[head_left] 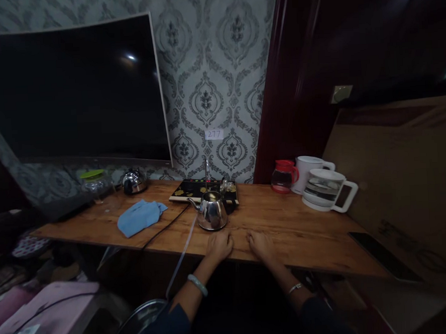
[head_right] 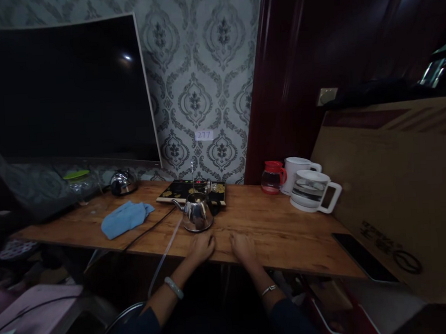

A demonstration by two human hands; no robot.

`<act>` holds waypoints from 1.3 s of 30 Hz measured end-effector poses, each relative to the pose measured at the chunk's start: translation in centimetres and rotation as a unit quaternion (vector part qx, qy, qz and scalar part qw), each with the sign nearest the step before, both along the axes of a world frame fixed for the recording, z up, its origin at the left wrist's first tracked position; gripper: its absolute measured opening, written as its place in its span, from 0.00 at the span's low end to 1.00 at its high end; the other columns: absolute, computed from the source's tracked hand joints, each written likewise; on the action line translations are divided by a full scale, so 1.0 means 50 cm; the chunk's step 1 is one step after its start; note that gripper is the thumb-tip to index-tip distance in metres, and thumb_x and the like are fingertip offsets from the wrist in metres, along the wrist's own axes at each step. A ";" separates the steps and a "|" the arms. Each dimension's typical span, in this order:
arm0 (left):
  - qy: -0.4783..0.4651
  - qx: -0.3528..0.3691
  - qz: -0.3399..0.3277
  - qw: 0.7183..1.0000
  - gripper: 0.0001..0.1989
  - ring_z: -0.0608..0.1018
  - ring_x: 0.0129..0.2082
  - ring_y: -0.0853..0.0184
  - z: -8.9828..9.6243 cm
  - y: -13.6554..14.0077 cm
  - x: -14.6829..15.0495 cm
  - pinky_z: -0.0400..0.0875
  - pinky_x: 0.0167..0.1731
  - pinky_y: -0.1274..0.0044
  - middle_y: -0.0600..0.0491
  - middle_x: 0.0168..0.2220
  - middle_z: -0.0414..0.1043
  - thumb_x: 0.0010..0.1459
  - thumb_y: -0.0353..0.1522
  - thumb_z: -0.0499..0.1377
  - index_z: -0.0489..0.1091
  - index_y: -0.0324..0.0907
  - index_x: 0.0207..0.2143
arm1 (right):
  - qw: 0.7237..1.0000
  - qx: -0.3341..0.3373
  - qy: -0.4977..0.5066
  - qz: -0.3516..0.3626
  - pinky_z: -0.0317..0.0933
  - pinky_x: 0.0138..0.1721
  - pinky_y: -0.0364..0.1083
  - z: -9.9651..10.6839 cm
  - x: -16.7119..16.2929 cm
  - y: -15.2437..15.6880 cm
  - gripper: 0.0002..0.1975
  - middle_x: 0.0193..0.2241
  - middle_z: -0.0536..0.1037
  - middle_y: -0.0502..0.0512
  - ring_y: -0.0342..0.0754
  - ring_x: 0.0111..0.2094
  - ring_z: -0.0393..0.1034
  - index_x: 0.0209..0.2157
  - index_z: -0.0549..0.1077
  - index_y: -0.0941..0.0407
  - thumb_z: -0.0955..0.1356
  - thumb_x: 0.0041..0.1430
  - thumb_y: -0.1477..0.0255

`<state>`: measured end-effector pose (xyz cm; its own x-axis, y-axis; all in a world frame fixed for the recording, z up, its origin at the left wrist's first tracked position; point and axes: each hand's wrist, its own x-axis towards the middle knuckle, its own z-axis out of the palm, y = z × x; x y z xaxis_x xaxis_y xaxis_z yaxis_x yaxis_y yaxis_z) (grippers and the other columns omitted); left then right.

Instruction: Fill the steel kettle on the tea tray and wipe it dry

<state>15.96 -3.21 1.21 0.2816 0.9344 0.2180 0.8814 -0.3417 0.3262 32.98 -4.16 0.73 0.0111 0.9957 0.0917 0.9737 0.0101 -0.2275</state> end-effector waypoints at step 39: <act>0.050 -0.023 -0.012 0.998 0.16 0.77 0.40 0.63 -0.001 0.014 -0.003 0.62 0.38 0.74 0.47 0.38 0.78 0.62 0.31 0.46 0.75 0.43 0.37 | 1.000 0.009 -0.001 -0.007 0.52 0.35 0.45 0.001 0.003 0.005 0.14 0.40 0.81 0.55 0.49 0.41 0.73 0.40 0.74 0.52 0.58 0.64 0.71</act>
<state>15.81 -2.50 1.16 0.3228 0.9353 0.1452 0.9016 -0.3505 0.2534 33.11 -3.92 0.76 0.0242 0.9937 0.1093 0.9743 0.0011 -0.2252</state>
